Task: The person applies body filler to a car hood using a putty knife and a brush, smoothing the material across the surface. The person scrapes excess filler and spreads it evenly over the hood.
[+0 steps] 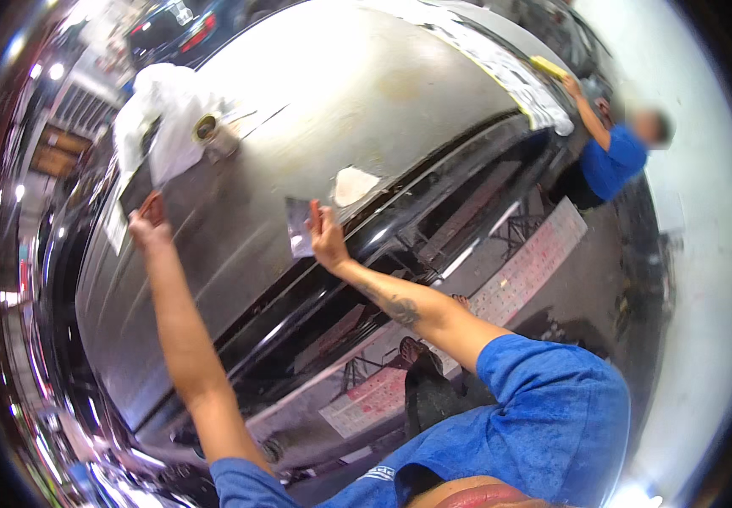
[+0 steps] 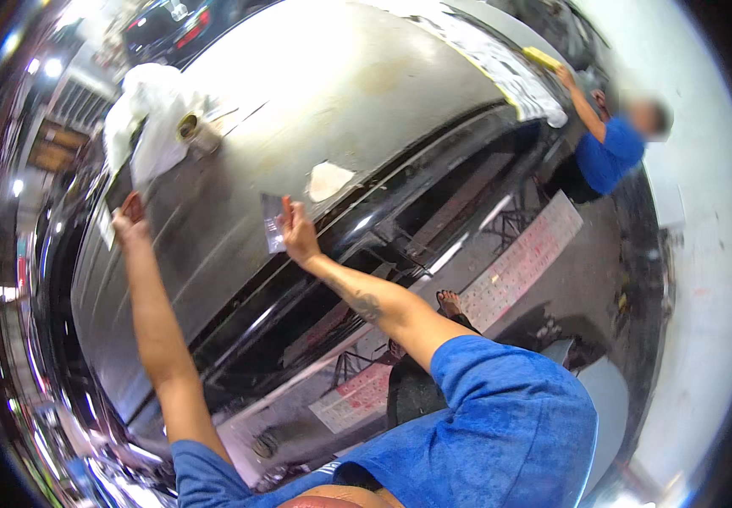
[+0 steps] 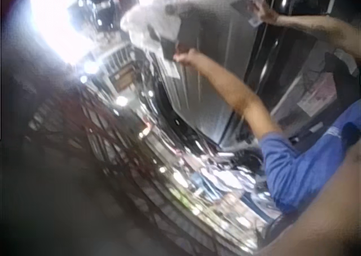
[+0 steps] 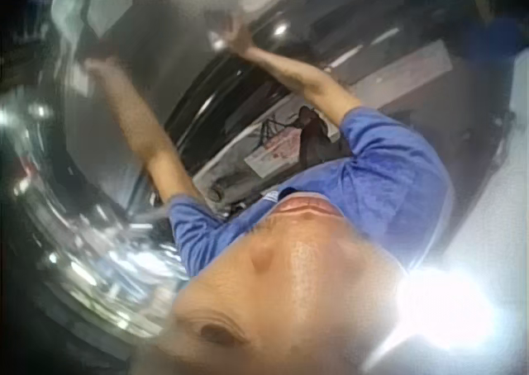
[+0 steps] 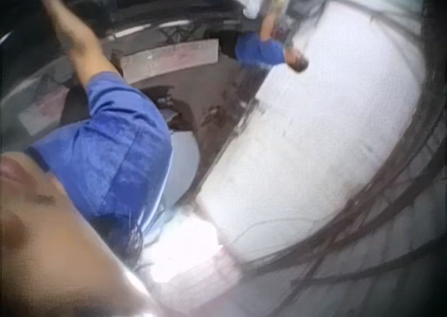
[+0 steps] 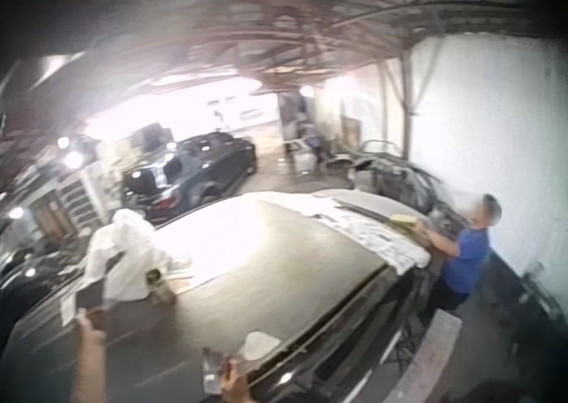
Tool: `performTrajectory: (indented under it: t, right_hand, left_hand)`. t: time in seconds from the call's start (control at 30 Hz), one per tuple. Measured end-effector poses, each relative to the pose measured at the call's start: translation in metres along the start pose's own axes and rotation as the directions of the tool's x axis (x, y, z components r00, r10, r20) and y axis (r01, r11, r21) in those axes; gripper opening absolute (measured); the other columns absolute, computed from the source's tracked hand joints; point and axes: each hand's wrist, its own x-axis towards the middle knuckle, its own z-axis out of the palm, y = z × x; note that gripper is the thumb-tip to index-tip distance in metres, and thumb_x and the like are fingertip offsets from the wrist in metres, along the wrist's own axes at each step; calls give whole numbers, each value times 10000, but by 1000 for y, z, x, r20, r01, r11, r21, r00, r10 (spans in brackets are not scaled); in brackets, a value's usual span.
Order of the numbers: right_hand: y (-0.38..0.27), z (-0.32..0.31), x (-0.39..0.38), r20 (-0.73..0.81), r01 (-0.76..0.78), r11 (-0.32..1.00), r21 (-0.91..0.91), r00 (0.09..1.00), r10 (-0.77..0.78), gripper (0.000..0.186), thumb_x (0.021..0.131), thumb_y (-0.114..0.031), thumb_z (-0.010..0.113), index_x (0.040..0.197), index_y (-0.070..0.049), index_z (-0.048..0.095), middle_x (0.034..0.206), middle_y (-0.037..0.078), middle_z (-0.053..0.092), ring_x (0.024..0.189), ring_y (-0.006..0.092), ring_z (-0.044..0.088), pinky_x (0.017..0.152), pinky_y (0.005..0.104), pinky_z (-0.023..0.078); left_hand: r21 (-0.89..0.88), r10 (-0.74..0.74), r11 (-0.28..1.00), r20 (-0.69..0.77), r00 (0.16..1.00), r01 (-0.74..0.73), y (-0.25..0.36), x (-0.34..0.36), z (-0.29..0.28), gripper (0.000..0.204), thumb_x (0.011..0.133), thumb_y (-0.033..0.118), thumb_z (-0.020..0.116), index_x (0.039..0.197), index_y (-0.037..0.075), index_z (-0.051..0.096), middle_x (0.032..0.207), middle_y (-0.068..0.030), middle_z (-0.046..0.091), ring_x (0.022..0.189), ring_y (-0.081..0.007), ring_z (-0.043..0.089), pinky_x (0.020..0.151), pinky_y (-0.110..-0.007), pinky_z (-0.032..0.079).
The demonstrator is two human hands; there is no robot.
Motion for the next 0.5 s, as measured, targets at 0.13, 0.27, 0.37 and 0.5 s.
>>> performTrajectory:
  t: [0.13, 0.27, 0.37, 0.5]
  right_hand:
    - [17, 5, -14, 88, 139, 986, -91, 987, -131, 298, 915, -123, 617, 1150, -23, 463, 929, 245, 621, 897, 450, 621, 716, 458, 502]
    - [22, 7, -21, 117, 302, 937, -176, 951, -285, 356, 895, -99, 626, 1207, -44, 462, 1007, 221, 614, 919, 445, 616, 732, 461, 512]
    - [18, 8, -22, 177, 403, 883, -242, 913, -368, 374, 891, -102, 619, 1221, -50, 451, 1012, 193, 635, 909, 388, 654, 734, 438, 534]
    - [16, 11, -23, 180, 371, 884, -285, 926, -331, 404, 861, -96, 649, 1223, -65, 472, 1035, 196, 627, 877, 395, 650, 718, 434, 544]
  left_hand:
    - [-86, 60, 995, 67, 996, -54, 22, 71, 11, 450, 1044, 245, 292, 1072, -183, 430, 1109, -307, 576, 976, -429, 651, 850, -504, 600]
    - [57, 206, 977, 24, 978, -207, 34, 114, 49, 359, 991, 131, 376, 1041, -213, 466, 1032, -293, 600, 924, -468, 650, 834, -557, 588]
    - [39, 342, 940, -129, 931, -339, 46, 141, 79, 108, 802, -18, 468, 873, 63, 469, 963, -300, 583, 841, -512, 639, 729, -684, 562]
    - [931, 716, 247, 13, 698, -270, 64, 176, 95, 256, 703, 281, 611, 814, 51, 608, 738, -147, 670, 706, -270, 676, 607, -406, 528]
